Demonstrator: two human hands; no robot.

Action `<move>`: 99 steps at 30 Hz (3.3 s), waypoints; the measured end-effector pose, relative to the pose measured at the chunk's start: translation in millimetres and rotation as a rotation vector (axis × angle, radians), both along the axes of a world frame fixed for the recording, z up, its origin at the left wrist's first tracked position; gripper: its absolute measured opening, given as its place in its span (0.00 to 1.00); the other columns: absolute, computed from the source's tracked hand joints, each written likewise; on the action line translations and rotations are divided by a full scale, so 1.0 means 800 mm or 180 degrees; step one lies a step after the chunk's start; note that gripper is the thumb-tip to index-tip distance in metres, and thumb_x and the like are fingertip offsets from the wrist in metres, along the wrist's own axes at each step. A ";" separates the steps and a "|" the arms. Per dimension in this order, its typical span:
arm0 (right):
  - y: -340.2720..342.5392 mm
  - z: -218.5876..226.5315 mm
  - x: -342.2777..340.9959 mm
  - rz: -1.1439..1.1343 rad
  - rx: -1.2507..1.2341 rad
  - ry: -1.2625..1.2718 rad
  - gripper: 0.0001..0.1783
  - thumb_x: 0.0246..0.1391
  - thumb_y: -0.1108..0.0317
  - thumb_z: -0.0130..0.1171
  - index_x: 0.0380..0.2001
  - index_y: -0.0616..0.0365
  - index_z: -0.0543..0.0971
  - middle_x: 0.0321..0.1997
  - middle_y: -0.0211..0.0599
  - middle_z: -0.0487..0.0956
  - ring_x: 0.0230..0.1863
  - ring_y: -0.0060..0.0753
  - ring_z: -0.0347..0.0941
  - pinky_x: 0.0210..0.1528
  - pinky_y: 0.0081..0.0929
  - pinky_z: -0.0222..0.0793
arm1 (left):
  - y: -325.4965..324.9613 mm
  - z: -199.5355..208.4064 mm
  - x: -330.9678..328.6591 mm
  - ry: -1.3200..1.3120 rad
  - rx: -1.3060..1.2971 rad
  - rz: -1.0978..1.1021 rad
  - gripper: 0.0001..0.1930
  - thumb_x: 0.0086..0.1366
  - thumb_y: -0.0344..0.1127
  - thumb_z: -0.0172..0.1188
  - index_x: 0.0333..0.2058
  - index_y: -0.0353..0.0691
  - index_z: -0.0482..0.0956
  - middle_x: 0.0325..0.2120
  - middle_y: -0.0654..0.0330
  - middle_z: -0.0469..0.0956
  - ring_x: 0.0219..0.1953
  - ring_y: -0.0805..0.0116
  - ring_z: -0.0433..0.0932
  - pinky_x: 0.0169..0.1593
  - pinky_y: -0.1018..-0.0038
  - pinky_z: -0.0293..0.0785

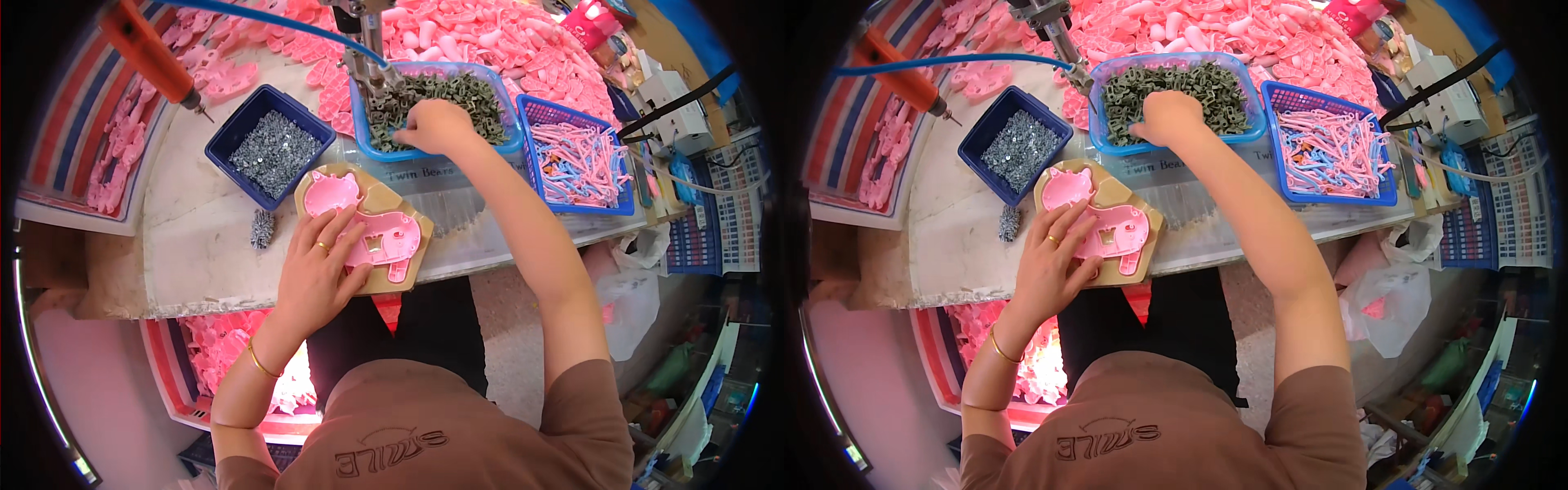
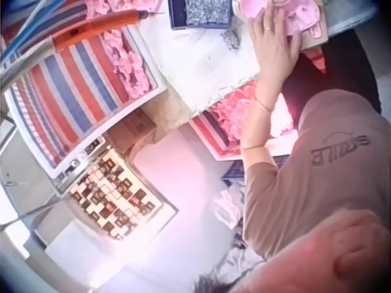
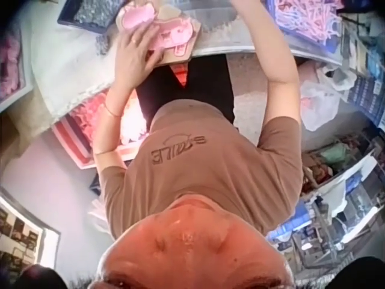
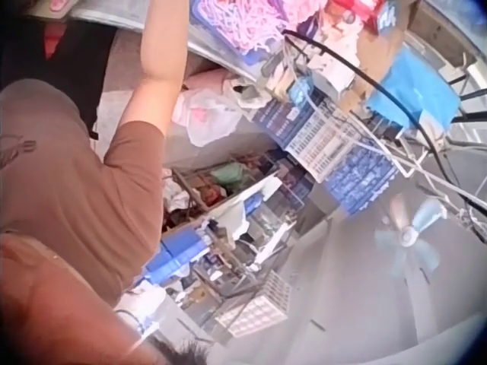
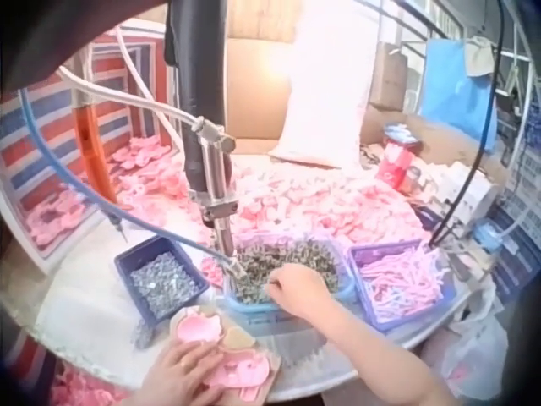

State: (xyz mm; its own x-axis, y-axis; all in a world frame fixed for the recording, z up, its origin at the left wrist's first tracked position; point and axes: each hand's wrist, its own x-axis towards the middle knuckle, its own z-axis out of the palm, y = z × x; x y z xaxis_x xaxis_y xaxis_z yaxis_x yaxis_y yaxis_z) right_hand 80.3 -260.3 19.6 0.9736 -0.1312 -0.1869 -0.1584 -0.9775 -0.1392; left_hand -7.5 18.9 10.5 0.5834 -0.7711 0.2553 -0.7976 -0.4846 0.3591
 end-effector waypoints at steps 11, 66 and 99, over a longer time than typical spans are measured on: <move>-0.069 0.028 -0.034 -0.0445 0.2471 -0.0377 0.15 0.51 0.58 0.70 0.34 0.59 0.86 0.27 0.25 0.80 0.30 0.17 0.71 0.35 0.22 0.67 | -0.012 0.026 0.008 -0.0437 0.0127 -0.0037 0.31 0.60 0.45 0.64 0.59 0.39 0.70 0.61 0.55 0.69 0.62 0.50 0.64 0.66 0.54 0.57; 0.015 0.023 -0.210 0.0086 0.4214 -0.0262 0.09 0.51 0.74 0.69 0.36 0.61 0.81 0.31 0.27 0.81 0.32 0.14 0.73 0.36 0.17 0.67 | -0.058 0.021 -0.033 0.3828 -0.2509 0.1129 0.12 0.72 0.36 0.54 0.39 0.29 0.77 0.35 0.57 0.81 0.37 0.71 0.83 0.42 0.77 0.81; 0.104 0.013 -0.144 0.1986 0.0758 -0.1622 0.08 0.48 0.63 0.67 0.29 0.52 0.79 0.27 0.30 0.79 0.32 0.34 0.76 0.35 0.34 0.67 | 0.021 0.030 0.014 0.1491 -0.1802 0.1346 0.11 0.70 0.35 0.57 0.43 0.34 0.82 0.30 0.54 0.82 0.29 0.66 0.81 0.32 0.74 0.76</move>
State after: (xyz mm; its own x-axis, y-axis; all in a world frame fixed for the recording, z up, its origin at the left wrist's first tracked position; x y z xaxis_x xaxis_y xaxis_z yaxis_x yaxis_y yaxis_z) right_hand -35.3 -177.1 29.8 0.8272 0.4467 0.3408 0.5397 -0.8004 -0.2610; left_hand 4.0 36.0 34.3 0.9356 -0.2928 0.1972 -0.2982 -0.3562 0.8856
